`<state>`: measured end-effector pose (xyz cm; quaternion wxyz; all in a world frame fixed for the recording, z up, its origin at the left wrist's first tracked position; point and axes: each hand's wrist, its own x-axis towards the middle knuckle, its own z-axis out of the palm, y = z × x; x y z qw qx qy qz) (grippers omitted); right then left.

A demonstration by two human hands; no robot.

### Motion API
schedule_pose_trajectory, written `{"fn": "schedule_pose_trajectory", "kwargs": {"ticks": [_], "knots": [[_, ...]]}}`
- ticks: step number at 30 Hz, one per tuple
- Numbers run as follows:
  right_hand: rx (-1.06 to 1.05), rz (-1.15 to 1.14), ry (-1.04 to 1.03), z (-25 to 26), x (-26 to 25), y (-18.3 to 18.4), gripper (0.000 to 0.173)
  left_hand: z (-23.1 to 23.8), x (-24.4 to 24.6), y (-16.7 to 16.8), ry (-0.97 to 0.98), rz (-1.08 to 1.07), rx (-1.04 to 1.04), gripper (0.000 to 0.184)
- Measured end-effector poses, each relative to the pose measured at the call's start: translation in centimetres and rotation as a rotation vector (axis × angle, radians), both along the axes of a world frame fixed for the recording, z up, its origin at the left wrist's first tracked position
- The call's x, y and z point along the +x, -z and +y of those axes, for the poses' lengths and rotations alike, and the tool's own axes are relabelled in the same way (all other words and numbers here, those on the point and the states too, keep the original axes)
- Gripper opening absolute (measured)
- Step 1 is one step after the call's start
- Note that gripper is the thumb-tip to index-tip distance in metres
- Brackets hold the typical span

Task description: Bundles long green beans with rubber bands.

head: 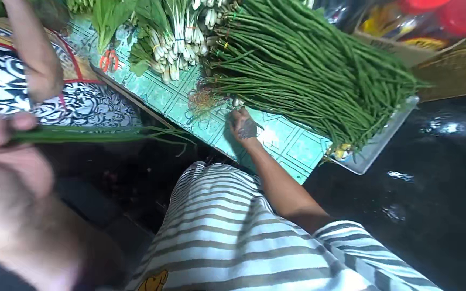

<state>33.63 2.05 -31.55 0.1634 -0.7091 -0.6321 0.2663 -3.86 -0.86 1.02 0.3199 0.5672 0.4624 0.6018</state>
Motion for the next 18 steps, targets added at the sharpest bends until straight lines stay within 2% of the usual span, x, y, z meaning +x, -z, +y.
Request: {"fn": "schedule_pose_trajectory", "kwargs": {"ticks": [3, 5, 8, 11, 13, 18], "knots": [[0.085, -0.118, -0.002, -0.2, -1.5, 2.0, 0.03, -1.7, -3.0, 1.2, -0.071, 0.037, -0.086, 0.012], [0.158, -0.162, -0.036, 0.5, -2.2, 2.5, 0.028, -0.5, -3.3, 2.1, 0.059, -0.025, -0.099, 0.012], [0.195, -0.229, -0.044, 1.9, -3.0, 3.3, 0.024, 1.4, 1.3, 3.0, 0.12, -0.086, -0.143, 0.012], [0.148, -0.253, -0.028, 3.3, -3.4, 2.0, 0.024, 2.9, 4.3, 5.4, 0.185, 0.052, -0.174, 0.018], [0.136, -0.064, 0.004, 3.6, -3.0, 0.3, 0.029, 3.7, 5.1, 7.8, 0.22, 0.107, -0.232, 0.025], [0.078, 0.891, 0.222, 1.9, -0.9, -5.2, 0.02, 5.1, 6.9, 12.0, 0.261, 0.021, -0.378, 0.033]]}}
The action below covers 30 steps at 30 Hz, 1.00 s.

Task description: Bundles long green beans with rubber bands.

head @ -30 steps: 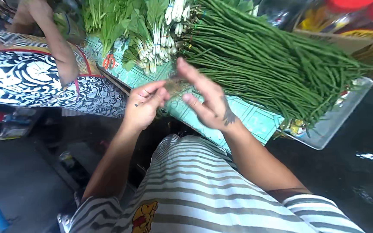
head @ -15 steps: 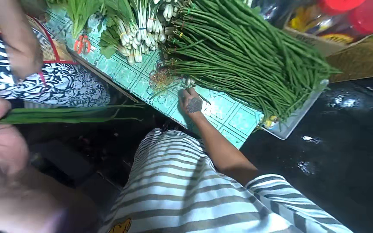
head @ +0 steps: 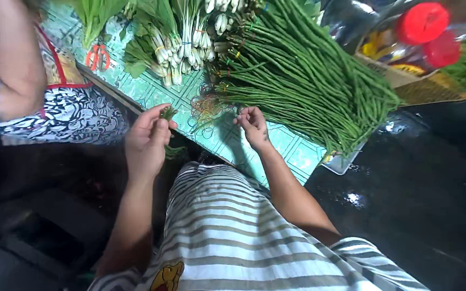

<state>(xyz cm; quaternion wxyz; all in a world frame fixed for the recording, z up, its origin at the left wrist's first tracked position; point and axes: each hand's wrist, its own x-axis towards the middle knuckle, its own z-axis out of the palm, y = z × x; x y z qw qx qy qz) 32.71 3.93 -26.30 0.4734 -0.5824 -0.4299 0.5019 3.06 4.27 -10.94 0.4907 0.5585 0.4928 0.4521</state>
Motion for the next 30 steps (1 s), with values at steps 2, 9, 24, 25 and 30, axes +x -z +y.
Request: {"fn": "schedule_pose_trajectory", "kwargs": {"ticks": [2, 9, 24, 25, 30], "knots": [[-0.049, 0.214, 0.008, -0.9, 1.0, -2.8, 0.021, 0.7, 1.1, 0.8, 0.031, -0.029, -0.044, 0.032], [0.218, 0.4, -0.022, -2.6, 4.3, -7.7, 0.042, 2.2, 5.6, 2.1, 0.163, -0.11, -0.072, 0.019], [-0.268, -0.561, 0.124, -5.5, 7.7, -1.6, 0.019, 3.4, 6.1, -0.1, 0.232, -0.095, -0.091, 0.014], [-0.277, -0.583, 0.081, -5.7, 6.6, -0.5, 0.018, 3.5, 5.5, -0.4, 0.195, -0.091, -0.093, 0.015], [0.128, -0.736, -0.366, -3.7, -2.2, 4.7, 0.024, 3.6, 3.8, -0.7, 0.126, -0.107, -0.08, 0.017]]}}
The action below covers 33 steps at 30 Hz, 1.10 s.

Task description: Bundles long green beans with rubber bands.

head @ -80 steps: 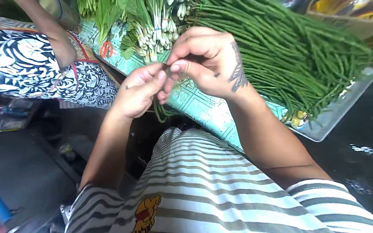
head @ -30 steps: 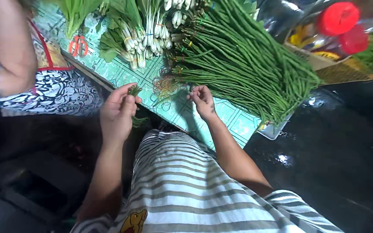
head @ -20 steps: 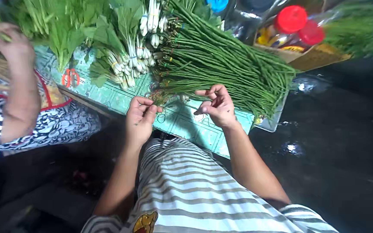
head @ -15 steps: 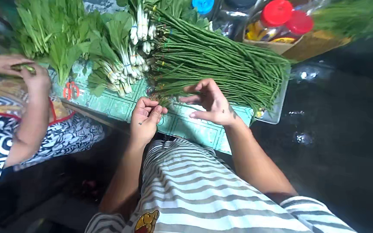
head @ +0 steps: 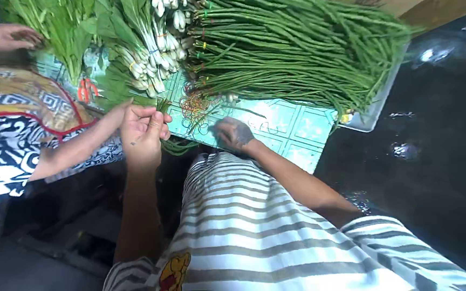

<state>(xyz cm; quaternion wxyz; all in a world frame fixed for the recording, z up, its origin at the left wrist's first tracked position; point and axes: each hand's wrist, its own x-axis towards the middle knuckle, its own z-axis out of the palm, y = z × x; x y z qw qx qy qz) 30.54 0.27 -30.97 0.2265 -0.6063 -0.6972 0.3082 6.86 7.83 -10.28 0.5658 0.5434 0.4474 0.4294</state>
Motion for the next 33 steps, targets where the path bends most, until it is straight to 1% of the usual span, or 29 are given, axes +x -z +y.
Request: {"fn": "schedule_pose_trajectory", "kwargs": {"ticks": [2, 4, 6, 8, 10, 13, 15, 17, 19, 21, 23, 24, 26, 27, 29, 31, 33], "knots": [[0.117, -0.07, -0.102, 1.2, -2.5, 2.0, 0.027, -0.2, -0.3, 0.1, 0.016, 0.008, 0.005, 0.016], [0.174, -0.154, -0.141, 1.9, -3.5, 3.6, 0.024, -0.8, -0.9, 0.1, 0.025, 0.066, 0.003, 0.013], [0.238, -0.217, -0.139, 1.9, -3.6, 4.3, 0.021, -1.4, -1.4, 0.3, 0.018, 0.113, -0.017, 0.011], [0.196, -0.177, -0.123, 1.6, -3.3, 3.8, 0.021, -1.8, -1.6, 0.7, -0.005, 0.138, -0.051, 0.011], [0.064, 0.03, -0.036, 1.0, -2.7, 2.2, 0.017, -2.1, -1.8, 1.1, -0.039, 0.157, -0.095, 0.012], [-0.069, 0.477, 0.263, -0.4, -0.2, -1.5, 0.021, -2.1, -2.0, 1.7, -0.046, 0.125, -0.126, 0.015], [-0.098, 0.704, 0.457, -1.2, 2.8, -4.2, 0.027, -1.9, -1.5, 2.0, -0.01, 0.108, -0.112, 0.015], [-0.044, 0.795, 0.58, -2.3, 7.0, -6.5, 0.029, -1.7, -0.7, 2.1, 0.05, 0.097, -0.082, 0.013], [0.095, 0.847, 0.639, -3.4, 11.2, -8.7, 0.03, -1.3, 0.4, 2.3, 0.111, 0.064, -0.07, 0.012], [0.248, 0.948, 0.663, -4.6, 14.5, -11.8, 0.031, -1.1, 1.9, 2.5, 0.151, 0.035, -0.085, 0.011], [0.387, 1.095, 0.643, -5.3, 16.3, -14.9, 0.034, -1.0, 3.3, 2.4, 0.184, 0.03, -0.098, 0.011], [0.445, 1.133, 0.62, -5.3, 16.5, -16.1, 0.037, -0.9, 4.0, 2.4, 0.206, 0.018, -0.096, 0.012], [0.53, 1.053, 0.566, -4.9, 16.0, -17.5, 0.04, -0.8, 5.2, 2.2, 0.254, -0.009, -0.107, 0.014], [0.526, 0.989, 0.553, -4.5, 15.3, -17.8, 0.044, -0.8, 5.8, 2.2, 0.278, -0.02, -0.119, 0.014], [0.451, 0.915, 0.492, -3.6, 13.2, -17.9, 0.062, -0.8, 7.0, 1.9, 0.313, -0.026, -0.134, 0.015], [0.416, 0.904, 0.33, -2.3, 10.7, -17.4, 0.08, -0.8, 8.1, 1.7, 0.349, -0.018, -0.13, 0.015], [0.405, 0.819, 0.176, -1.1, 8.2, -17.5, 0.092, -1.0, 8.7, 1.5, 0.4, -0.019, -0.124, 0.015]]}}
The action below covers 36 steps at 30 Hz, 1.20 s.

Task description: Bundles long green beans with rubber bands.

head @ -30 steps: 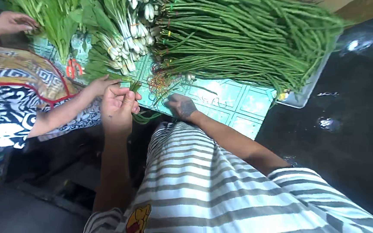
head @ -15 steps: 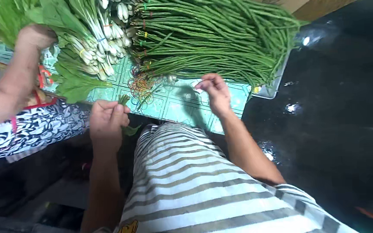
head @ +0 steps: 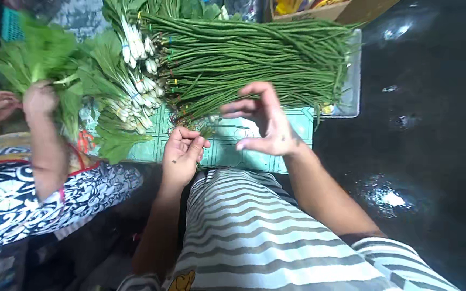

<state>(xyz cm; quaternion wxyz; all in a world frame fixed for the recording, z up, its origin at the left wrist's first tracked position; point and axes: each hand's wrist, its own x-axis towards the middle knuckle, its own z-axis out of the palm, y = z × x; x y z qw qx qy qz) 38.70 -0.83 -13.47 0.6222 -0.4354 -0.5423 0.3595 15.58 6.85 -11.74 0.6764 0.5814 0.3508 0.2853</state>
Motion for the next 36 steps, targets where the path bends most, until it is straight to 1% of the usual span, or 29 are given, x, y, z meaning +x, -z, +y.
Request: {"fn": "schedule_pose_trajectory", "kwargs": {"ticks": [1, 3, 5, 6, 8, 11, 13, 15, 18, 19, 21, 23, 25, 28, 29, 31, 33, 36], "knots": [[0.011, -0.076, -0.05, 0.5, -1.0, -0.4, 0.095, -0.2, 0.2, -0.1, 0.033, -0.003, 0.006, 0.015], [0.033, -0.192, -0.135, 1.2, -2.3, -0.9, 0.096, -0.4, 0.4, -0.3, 0.105, -0.017, 0.015, 0.015], [0.023, -0.2, -0.186, 1.5, -2.8, -0.7, 0.093, -0.5, 0.4, -0.4, 0.131, -0.042, 0.015, 0.015], [-0.009, -0.197, -0.179, 1.3, -2.9, -0.2, 0.092, -0.5, 0.3, -0.4, 0.124, -0.064, 0.009, 0.015], [-0.07, -0.151, -0.15, 0.7, -3.1, 0.8, 0.09, -0.3, 0.2, -0.1, 0.116, -0.074, 0.006, 0.013], [0.008, 0.061, -0.16, 0.3, -2.7, 1.4, 0.082, -0.5, -0.2, 0.4, 0.129, -0.06, -0.038, 0.01], [0.056, 0.119, -0.17, 0.6, -2.3, 1.1, 0.082, -0.7, -0.2, 0.4, 0.15, -0.101, -0.097, 0.011], [0.069, 0.015, -0.162, 0.7, -2.3, 0.6, 0.081, -0.9, 0.2, 0.3, 0.156, -0.121, -0.106, 0.011], [0.022, -0.306, -0.077, 0.8, -2.5, -0.2, 0.075, -1.0, 1.0, 0.1, 0.132, -0.108, -0.069, 0.014], [0.003, -0.368, -0.047, 0.8, -2.4, -0.2, 0.073, -1.2, 1.3, 0.1, 0.109, -0.107, -0.068, 0.015], [-0.027, -0.355, -0.016, 0.5, -2.2, 0.2, 0.074, -1.4, 1.9, 0.4, 0.048, -0.135, -0.1, 0.015], [-0.047, -0.217, -0.021, -0.3, -2.1, 0.9, 0.07, -1.7, 2.2, 0.5, -0.031, -0.208, -0.196, 0.015], [-0.042, -0.001, -0.061, -1.4, -1.9, 1.9, 0.057, -1.8, 2.4, 0.8, -0.084, -0.295, -0.314, 0.015], [0.009, 0.506, -0.244, -3.1, -2.4, 3.7, 0.032, -2.4, 2.7, 1.9, -0.073, -0.493, -0.472, 0.016], [0.042, 0.68, -0.28, -3.4, -3.0, 4.1, 0.027, -2.8, 3.0, 2.2, -0.065, -0.56, -0.509, 0.016], [0.082, 0.961, -0.281, -3.5, -4.2, 4.4, 0.023, -3.4, 3.6, 2.5, -0.049, -0.675, -0.571, 0.016], [0.087, 1.099, -0.254, -3.2, -4.7, 4.3, 0.024, -3.6, 4.1, 2.3, -0.031, -0.714, -0.601, 0.014], [0.085, 1.102, -0.234, -2.9, -4.5, 4.1, 0.029, -3.5, 4.4, 1.8, -0.023, -0.663, -0.585, 0.01]]}}
